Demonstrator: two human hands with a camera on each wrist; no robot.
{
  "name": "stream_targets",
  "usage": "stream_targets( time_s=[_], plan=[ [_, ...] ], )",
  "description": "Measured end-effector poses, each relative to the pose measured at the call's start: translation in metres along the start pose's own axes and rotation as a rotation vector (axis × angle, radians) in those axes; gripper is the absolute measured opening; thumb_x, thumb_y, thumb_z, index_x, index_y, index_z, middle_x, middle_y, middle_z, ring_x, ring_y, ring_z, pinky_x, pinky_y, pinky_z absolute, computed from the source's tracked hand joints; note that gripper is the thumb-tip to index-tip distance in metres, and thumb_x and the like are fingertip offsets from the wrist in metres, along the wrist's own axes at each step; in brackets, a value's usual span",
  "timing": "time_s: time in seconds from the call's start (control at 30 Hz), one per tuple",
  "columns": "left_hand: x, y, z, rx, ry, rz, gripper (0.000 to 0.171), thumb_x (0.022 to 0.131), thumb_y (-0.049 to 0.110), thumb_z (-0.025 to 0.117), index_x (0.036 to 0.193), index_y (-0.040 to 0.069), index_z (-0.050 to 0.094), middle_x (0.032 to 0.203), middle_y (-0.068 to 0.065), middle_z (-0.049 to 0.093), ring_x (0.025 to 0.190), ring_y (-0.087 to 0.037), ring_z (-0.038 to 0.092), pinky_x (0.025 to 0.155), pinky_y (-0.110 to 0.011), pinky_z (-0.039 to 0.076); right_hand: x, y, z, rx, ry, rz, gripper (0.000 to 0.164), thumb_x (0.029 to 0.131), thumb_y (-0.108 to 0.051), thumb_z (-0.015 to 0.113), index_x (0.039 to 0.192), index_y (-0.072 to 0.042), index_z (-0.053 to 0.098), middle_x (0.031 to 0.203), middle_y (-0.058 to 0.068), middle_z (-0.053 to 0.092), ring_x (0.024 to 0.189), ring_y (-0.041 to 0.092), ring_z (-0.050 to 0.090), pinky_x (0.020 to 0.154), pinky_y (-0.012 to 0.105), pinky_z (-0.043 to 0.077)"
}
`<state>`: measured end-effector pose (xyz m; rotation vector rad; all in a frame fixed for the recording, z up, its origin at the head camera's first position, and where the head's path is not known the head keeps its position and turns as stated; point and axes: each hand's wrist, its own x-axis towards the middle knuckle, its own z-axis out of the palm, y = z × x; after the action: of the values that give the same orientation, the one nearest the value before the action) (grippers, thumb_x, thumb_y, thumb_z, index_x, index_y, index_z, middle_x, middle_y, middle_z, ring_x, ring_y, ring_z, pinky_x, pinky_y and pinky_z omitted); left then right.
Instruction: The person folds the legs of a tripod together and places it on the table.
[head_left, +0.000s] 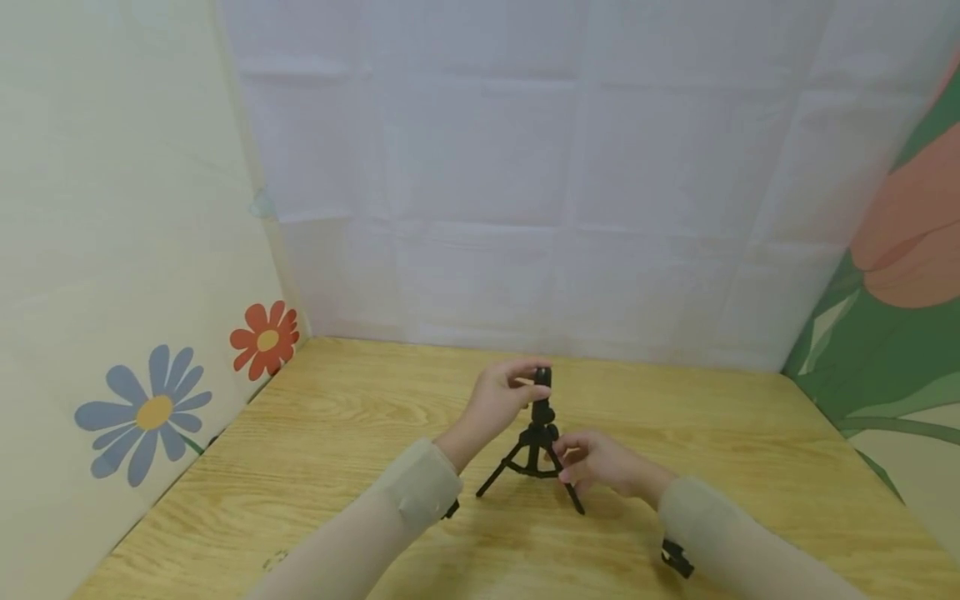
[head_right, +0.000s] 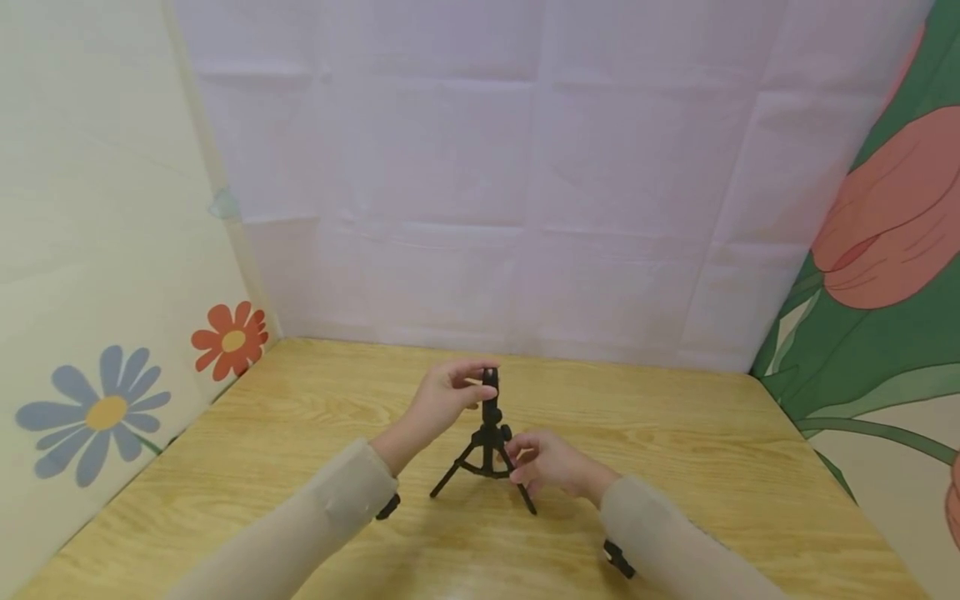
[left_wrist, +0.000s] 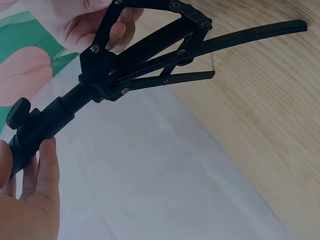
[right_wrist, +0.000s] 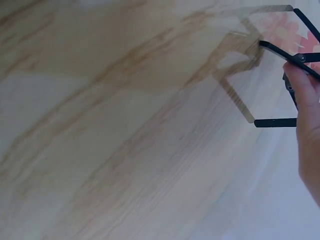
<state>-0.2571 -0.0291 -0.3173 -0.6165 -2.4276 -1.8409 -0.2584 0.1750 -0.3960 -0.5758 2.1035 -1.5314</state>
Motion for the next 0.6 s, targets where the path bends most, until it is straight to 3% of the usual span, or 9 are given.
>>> stream_targets(
  time_s=[0.33,0.6],
  plan=[
    [0.0,0.002,0.0,-0.013,0.015,-0.033,0.033,0.09,0.01,0.07,0.123,0.01,0.068,0.113,-0.013,0.067,0.088,-0.021,0.067,0.064,-0.028,0.051,0.0032,0.0004,0.0024,0.029,0.03,-0.03,0.028,0.085,0.012,0.06,0.112,0.019,0.053,0.094,0.013,0.06,0.079,0.017,0.062,0.074,0.042,0.057],
    [-0.0013,0.0032,-0.0017,-0.006,0.007,-0.036,0.034,0.09,0.01,0.07,0.124,0.011,0.067,0.118,-0.015,0.066,0.088,-0.022,0.067,0.065,-0.029,0.053,0.0048,0.0003,0.0054,0.045,0.06,-0.031,0.029,0.085,0.012,0.061,0.112,0.02,0.054,0.085,0.006,0.058,0.078,0.017,0.061,0.073,0.041,0.057]
  ],
)
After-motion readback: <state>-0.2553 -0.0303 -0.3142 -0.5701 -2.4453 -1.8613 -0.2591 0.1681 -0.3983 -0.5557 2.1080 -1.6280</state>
